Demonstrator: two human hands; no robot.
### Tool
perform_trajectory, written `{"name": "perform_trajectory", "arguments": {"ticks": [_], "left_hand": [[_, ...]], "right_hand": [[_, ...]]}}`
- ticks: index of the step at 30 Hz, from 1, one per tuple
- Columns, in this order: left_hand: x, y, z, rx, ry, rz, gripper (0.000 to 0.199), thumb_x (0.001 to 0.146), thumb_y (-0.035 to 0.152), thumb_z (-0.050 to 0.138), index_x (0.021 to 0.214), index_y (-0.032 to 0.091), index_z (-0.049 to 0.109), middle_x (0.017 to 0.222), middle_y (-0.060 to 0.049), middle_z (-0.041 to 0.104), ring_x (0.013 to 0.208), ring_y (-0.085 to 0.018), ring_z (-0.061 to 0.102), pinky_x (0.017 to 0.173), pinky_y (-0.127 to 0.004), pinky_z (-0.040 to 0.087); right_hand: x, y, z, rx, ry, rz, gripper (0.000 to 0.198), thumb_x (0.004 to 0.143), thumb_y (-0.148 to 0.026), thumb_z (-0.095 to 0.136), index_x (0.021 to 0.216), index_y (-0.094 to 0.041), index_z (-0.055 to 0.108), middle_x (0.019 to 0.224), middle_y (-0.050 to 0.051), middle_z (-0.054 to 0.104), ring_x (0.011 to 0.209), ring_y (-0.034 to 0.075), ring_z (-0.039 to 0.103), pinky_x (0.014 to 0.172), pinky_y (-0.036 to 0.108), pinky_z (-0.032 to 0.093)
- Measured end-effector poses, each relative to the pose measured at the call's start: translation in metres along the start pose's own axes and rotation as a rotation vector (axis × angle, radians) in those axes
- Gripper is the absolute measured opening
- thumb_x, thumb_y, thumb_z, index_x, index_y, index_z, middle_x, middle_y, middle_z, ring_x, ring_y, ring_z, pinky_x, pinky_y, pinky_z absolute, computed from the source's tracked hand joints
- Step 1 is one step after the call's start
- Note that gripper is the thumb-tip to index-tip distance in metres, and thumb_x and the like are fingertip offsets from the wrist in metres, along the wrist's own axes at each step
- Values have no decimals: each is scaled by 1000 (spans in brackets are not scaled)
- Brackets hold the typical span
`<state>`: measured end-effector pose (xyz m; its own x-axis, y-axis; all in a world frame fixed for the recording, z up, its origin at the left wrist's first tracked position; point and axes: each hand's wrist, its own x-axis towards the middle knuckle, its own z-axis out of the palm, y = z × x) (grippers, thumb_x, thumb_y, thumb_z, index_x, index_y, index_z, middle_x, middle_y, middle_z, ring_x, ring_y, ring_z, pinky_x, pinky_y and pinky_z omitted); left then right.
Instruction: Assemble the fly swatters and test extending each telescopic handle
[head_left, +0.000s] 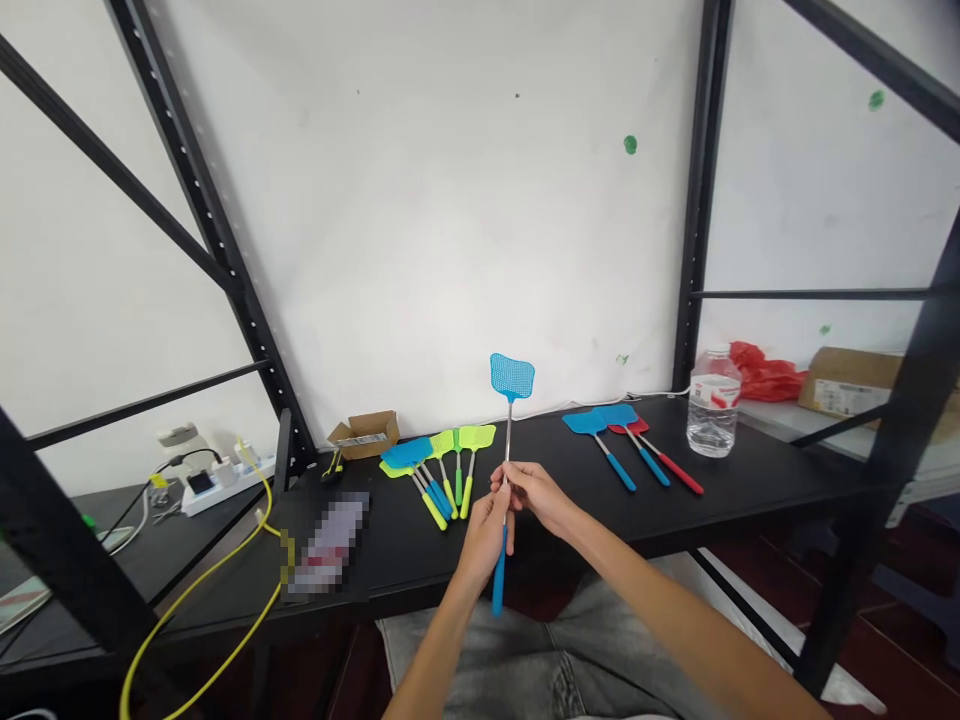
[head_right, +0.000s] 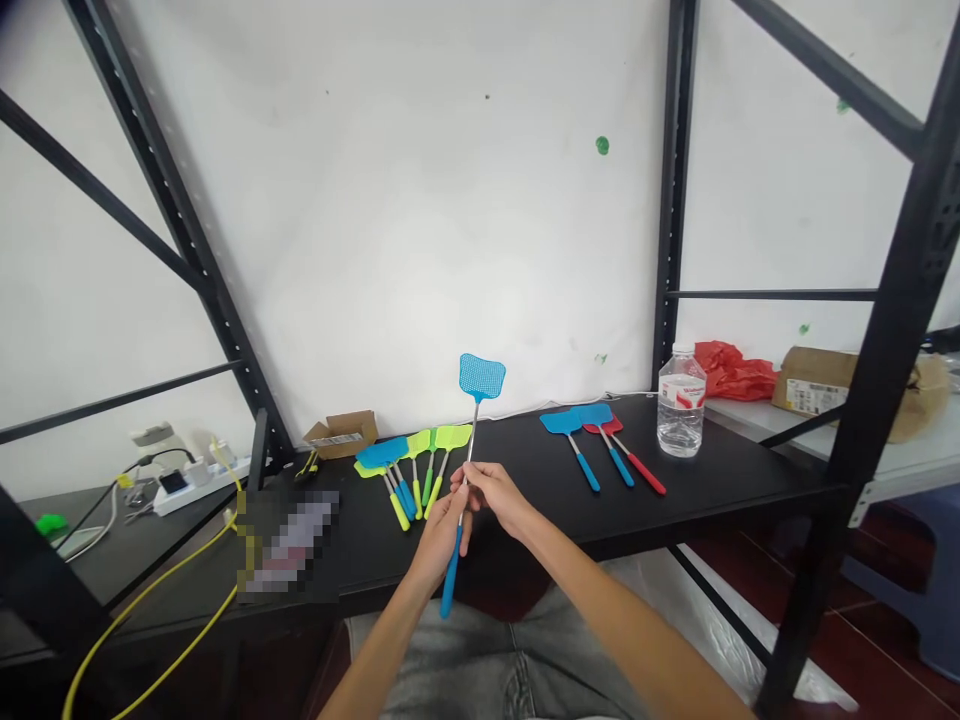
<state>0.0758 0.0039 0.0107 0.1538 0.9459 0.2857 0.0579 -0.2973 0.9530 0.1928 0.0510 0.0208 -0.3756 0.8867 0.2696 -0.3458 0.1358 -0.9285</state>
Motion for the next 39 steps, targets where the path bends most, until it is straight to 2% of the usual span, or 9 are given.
{"name": "perform_trajectory", "arguments": {"ticks": [4,11,17,20,22,25,31,34,39], "left_hand": [[1,-2,1,-31,-41,31,47,93,57,34,70,20,47,34,7,42,36,-9,32,46,-22,26],[3,-6,1,-94,-18,24,44,94,57,32,73,20,46,34,8,38,37,-9,28,46,-22,25],[-5,0,5,6,-117,91,45,95,55,31,71,20,47,36,8,39,36,-9,32,46,-22,27],[-7,2,6,-14,-148,113,43,96,52,31,72,20,46,35,8,40,35,-9,32,45,-22,27],[-6,2,6,-20,-144,117,42,97,50,32,71,20,46,35,7,41,35,-9,33,46,-22,27],[-5,0,2,-60,-121,82,41,96,50,35,70,20,46,34,7,42,34,-9,34,45,-22,26],[0,-9,-2,-224,-33,18,45,94,54,36,71,18,52,32,6,42,32,-8,29,42,-22,20],[2,-12,-1,-225,16,16,50,93,57,35,65,19,49,29,6,40,30,-7,28,41,-22,18],[2,-15,1,-140,-50,2,51,91,60,37,61,19,45,29,7,38,27,-7,29,39,-22,16]], "right_hand": [[6,-10,-2,21,21,-28,34,78,-50,63,71,-17,66,74,3,62,47,11,49,44,26,38],[35,-29,-2,0,142,-37,28,74,-43,67,68,-16,64,70,4,60,63,13,52,53,22,39],[79,-88,-37,101,355,-56,22,78,-37,64,68,-19,57,68,2,58,61,12,51,53,22,39],[92,-115,-50,76,359,-78,18,81,-35,61,72,-19,59,72,2,60,63,12,53,55,23,42],[93,-121,-50,63,327,-81,18,82,-36,61,75,-19,61,72,2,60,61,12,53,55,24,42],[82,-110,-36,28,244,-86,21,83,-40,60,82,-19,65,70,1,59,57,11,51,52,23,41],[29,-50,1,-194,-42,22,35,81,-51,61,85,-17,67,72,3,62,55,11,55,49,22,39],[11,-29,10,-235,-166,79,43,80,-57,60,85,-15,68,72,3,63,46,10,52,44,24,38],[15,-31,4,-34,28,48,38,81,-54,61,94,-18,68,77,4,64,60,12,56,52,23,42]]}}
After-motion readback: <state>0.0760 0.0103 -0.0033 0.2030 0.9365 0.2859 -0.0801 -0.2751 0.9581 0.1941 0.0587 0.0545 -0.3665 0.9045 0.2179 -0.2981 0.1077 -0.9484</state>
